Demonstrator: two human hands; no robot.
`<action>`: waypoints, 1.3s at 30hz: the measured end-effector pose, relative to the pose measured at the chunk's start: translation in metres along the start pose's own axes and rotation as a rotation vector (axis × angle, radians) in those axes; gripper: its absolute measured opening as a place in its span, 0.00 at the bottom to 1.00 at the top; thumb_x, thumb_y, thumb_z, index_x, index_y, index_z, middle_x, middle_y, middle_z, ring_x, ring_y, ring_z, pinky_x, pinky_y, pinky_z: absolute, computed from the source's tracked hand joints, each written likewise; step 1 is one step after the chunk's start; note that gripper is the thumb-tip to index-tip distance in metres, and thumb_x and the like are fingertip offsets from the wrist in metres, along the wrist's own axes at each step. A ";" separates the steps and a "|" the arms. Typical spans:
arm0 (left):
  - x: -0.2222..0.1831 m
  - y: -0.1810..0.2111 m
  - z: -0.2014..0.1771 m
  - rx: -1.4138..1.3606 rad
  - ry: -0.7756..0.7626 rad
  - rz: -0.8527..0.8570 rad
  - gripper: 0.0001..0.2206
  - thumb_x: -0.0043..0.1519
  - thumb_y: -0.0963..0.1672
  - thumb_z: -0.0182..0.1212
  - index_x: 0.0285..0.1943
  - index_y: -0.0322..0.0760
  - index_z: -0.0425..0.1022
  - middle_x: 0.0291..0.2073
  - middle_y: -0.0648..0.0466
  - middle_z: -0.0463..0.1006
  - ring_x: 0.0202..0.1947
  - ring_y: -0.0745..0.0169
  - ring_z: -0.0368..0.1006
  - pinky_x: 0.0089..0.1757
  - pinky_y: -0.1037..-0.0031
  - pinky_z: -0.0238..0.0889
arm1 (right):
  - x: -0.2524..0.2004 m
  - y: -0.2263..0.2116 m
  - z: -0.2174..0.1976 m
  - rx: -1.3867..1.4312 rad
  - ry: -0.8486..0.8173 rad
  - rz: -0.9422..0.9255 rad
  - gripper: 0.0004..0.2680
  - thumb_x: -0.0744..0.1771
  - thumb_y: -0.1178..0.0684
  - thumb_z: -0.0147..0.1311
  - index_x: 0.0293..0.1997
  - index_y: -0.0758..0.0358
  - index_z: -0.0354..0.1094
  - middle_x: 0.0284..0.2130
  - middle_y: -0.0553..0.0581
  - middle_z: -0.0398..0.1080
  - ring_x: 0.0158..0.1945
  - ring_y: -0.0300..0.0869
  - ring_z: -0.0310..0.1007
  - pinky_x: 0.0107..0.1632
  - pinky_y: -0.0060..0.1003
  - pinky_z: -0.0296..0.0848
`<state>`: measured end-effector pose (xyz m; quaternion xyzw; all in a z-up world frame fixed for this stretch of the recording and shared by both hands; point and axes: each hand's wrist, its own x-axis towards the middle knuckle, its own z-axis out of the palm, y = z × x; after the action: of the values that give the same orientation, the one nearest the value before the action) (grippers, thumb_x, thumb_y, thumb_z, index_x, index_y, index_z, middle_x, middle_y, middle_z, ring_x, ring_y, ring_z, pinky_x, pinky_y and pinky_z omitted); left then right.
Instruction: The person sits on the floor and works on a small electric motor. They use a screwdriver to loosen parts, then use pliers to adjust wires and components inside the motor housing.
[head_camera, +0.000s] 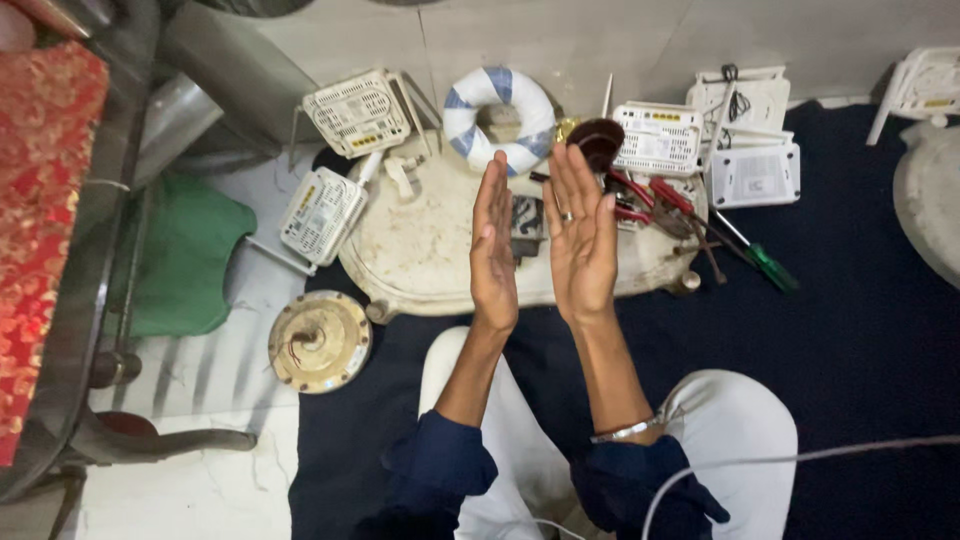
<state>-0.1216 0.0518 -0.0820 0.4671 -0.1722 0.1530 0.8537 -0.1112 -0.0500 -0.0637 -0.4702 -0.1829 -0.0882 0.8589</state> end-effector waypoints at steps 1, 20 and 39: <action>-0.005 -0.002 0.001 -0.008 0.004 -0.006 0.34 0.72 0.54 0.40 0.84 0.32 0.45 0.83 0.45 0.45 0.85 0.51 0.36 0.77 0.58 0.25 | -0.004 0.000 -0.002 -0.004 0.004 0.016 0.25 0.76 0.38 0.26 0.79 0.66 0.45 0.78 0.63 0.48 0.83 0.49 0.41 0.83 0.48 0.39; -0.026 -0.064 -0.027 0.055 -0.002 -0.047 0.33 0.72 0.54 0.39 0.83 0.31 0.46 0.82 0.44 0.46 0.83 0.49 0.38 0.77 0.58 0.28 | -0.013 0.035 -0.044 -0.051 -0.008 0.115 0.26 0.75 0.36 0.26 0.78 0.68 0.45 0.77 0.64 0.48 0.82 0.50 0.42 0.81 0.47 0.40; -0.032 -0.155 -0.059 0.168 0.050 -0.033 0.35 0.72 0.55 0.42 0.83 0.31 0.45 0.82 0.43 0.46 0.83 0.48 0.39 0.77 0.60 0.28 | -0.004 0.109 -0.143 -0.042 -0.031 0.226 0.27 0.74 0.34 0.30 0.78 0.67 0.46 0.76 0.64 0.50 0.80 0.51 0.45 0.80 0.47 0.43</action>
<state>-0.0758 0.0191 -0.2409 0.5359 -0.1296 0.1646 0.8179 -0.0466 -0.1107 -0.2203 -0.5070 -0.1401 0.0125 0.8504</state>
